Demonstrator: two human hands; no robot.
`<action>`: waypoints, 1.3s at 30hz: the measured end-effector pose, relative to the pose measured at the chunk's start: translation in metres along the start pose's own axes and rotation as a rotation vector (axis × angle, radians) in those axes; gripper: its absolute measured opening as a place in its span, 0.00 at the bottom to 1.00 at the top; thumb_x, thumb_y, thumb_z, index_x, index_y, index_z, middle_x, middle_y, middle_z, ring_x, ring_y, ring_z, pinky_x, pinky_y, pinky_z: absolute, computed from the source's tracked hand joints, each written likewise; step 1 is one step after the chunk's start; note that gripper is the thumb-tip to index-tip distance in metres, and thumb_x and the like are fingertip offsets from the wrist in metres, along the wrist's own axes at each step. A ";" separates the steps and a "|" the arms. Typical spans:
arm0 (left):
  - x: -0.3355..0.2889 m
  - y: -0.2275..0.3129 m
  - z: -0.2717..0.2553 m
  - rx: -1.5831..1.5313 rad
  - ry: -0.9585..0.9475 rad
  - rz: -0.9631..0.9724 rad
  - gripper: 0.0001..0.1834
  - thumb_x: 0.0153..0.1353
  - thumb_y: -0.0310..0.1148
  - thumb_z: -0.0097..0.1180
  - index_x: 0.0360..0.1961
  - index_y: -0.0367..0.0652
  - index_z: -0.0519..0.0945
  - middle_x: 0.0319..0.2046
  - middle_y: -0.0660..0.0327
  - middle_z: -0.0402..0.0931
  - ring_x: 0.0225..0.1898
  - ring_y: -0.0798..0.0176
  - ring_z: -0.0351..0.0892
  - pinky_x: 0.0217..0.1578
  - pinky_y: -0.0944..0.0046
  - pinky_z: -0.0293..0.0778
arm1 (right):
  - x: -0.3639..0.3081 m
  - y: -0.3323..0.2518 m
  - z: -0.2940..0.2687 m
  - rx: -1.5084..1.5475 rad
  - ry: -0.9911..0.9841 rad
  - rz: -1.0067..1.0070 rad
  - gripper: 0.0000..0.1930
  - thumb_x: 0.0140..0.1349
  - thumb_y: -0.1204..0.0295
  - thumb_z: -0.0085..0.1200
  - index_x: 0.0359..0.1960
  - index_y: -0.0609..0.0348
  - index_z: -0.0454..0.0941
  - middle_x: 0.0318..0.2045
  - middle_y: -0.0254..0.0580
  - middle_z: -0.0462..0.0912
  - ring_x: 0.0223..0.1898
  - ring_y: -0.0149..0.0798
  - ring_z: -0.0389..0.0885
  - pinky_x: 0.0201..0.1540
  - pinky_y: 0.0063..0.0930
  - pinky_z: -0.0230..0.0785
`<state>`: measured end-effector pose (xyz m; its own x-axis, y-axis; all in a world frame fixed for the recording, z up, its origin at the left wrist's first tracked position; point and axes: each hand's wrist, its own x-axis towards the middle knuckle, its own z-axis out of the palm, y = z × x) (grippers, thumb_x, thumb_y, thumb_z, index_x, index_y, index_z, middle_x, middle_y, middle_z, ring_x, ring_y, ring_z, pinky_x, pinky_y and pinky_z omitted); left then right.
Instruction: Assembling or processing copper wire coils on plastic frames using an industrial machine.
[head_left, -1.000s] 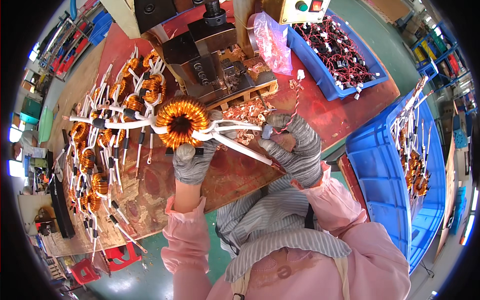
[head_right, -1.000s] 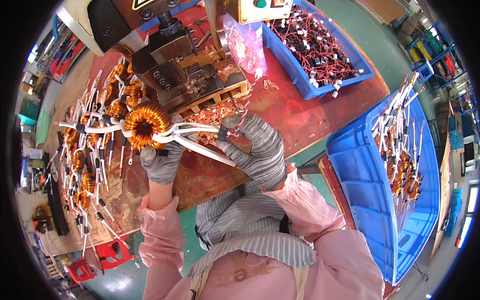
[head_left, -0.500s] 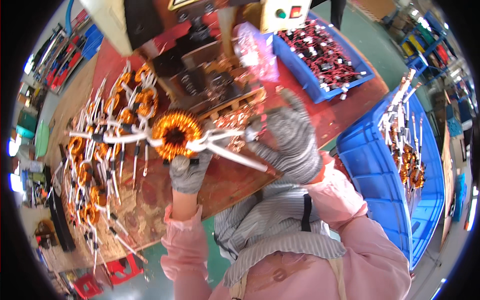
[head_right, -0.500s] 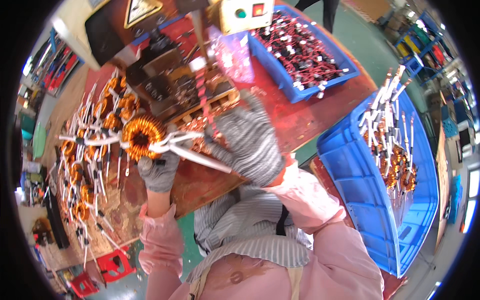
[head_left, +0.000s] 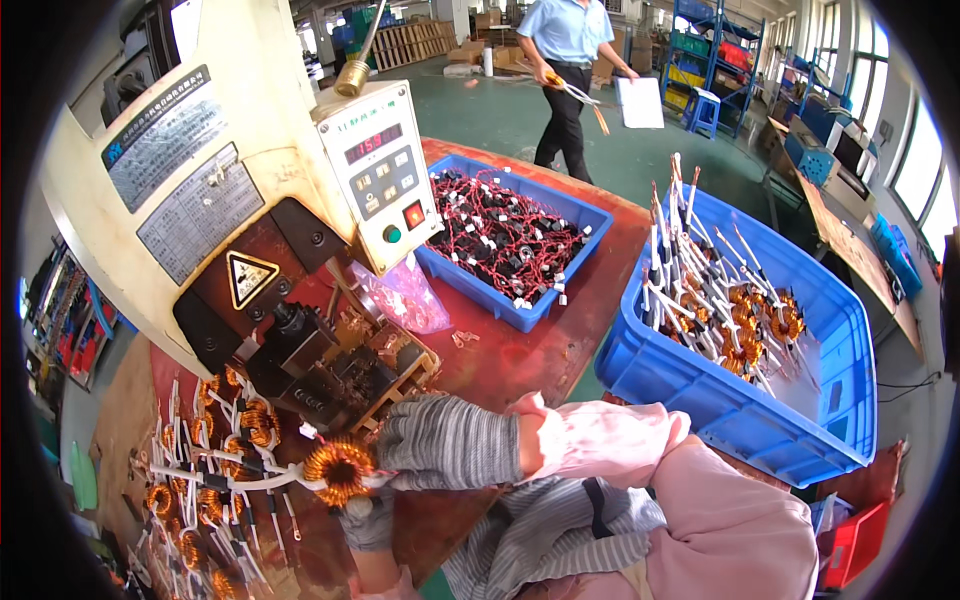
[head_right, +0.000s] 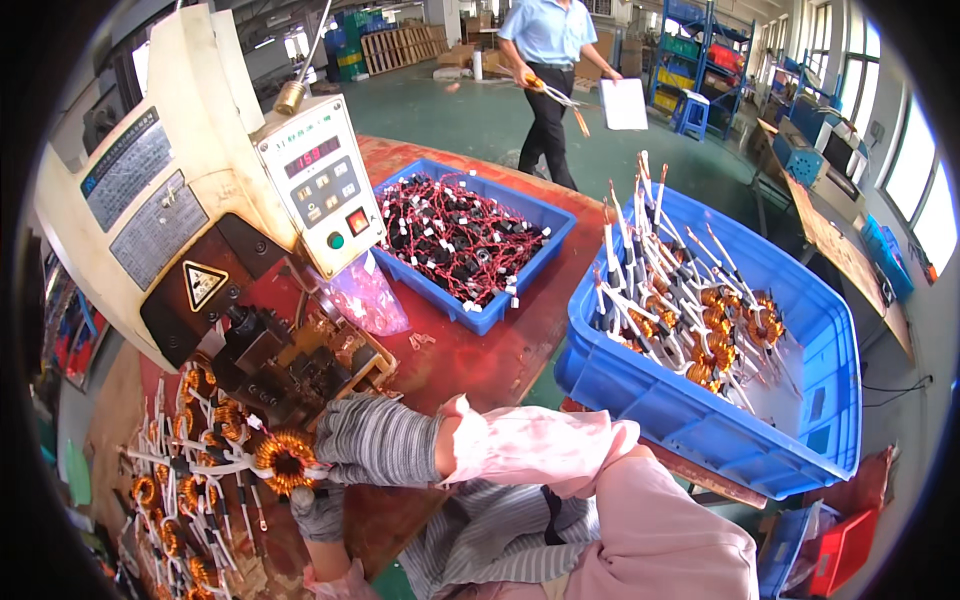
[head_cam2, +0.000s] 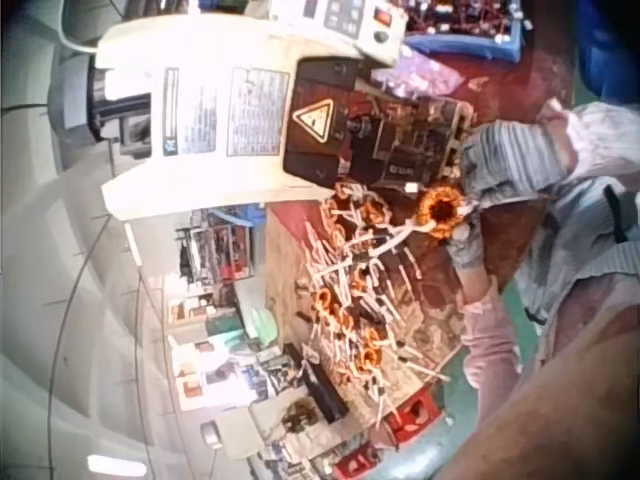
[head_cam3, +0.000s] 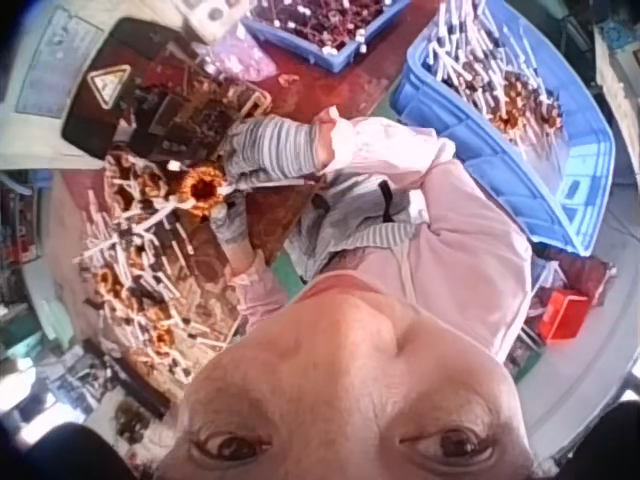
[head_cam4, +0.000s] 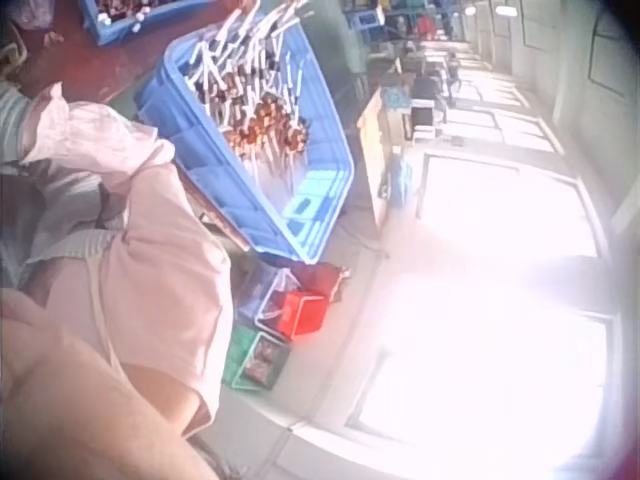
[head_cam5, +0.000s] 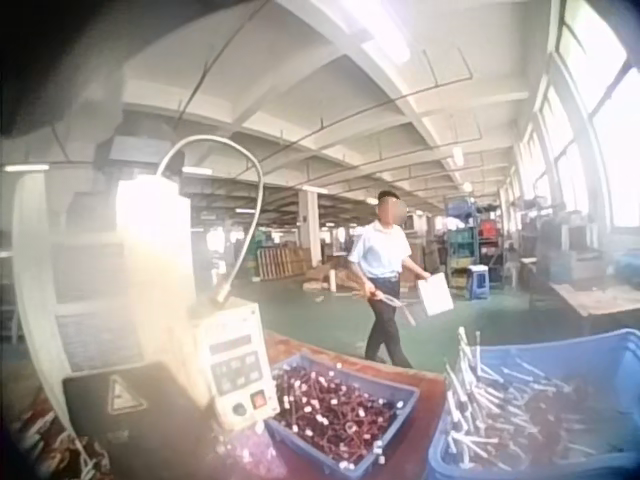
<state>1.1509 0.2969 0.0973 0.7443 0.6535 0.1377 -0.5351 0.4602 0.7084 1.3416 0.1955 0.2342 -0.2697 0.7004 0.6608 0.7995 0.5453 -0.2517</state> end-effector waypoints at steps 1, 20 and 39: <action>0.001 0.000 0.000 -0.006 0.002 0.014 0.42 0.38 0.50 0.65 0.51 0.39 0.62 0.48 0.60 0.64 0.47 0.61 0.64 0.51 0.63 0.61 | 0.002 0.001 -0.009 0.092 0.005 0.010 0.08 0.48 0.66 0.52 0.28 0.56 0.75 0.29 0.39 0.74 0.35 0.43 0.72 0.39 0.35 0.66; -0.002 0.009 0.039 -0.051 -0.159 0.292 0.50 0.31 0.53 0.69 0.52 0.40 0.55 0.42 0.46 0.67 0.37 0.51 0.72 0.39 0.57 0.72 | -0.008 0.033 0.052 0.569 -0.060 0.140 0.14 0.60 0.67 0.44 0.43 0.63 0.72 0.32 0.46 0.78 0.38 0.35 0.76 0.40 0.26 0.68; 0.009 0.026 0.009 -0.116 0.047 0.389 0.50 0.36 0.54 0.64 0.58 0.44 0.55 0.48 0.47 0.64 0.41 0.51 0.70 0.40 0.56 0.72 | -0.061 0.023 0.045 0.513 -0.081 0.352 0.13 0.53 0.65 0.51 0.37 0.57 0.74 0.32 0.44 0.74 0.36 0.45 0.74 0.40 0.33 0.67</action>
<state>1.1475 0.3092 0.1233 0.4602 0.8175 0.3463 -0.8165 0.2365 0.5267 1.3527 0.1860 0.1561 -0.0935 0.9000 0.4257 0.4935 0.4132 -0.7653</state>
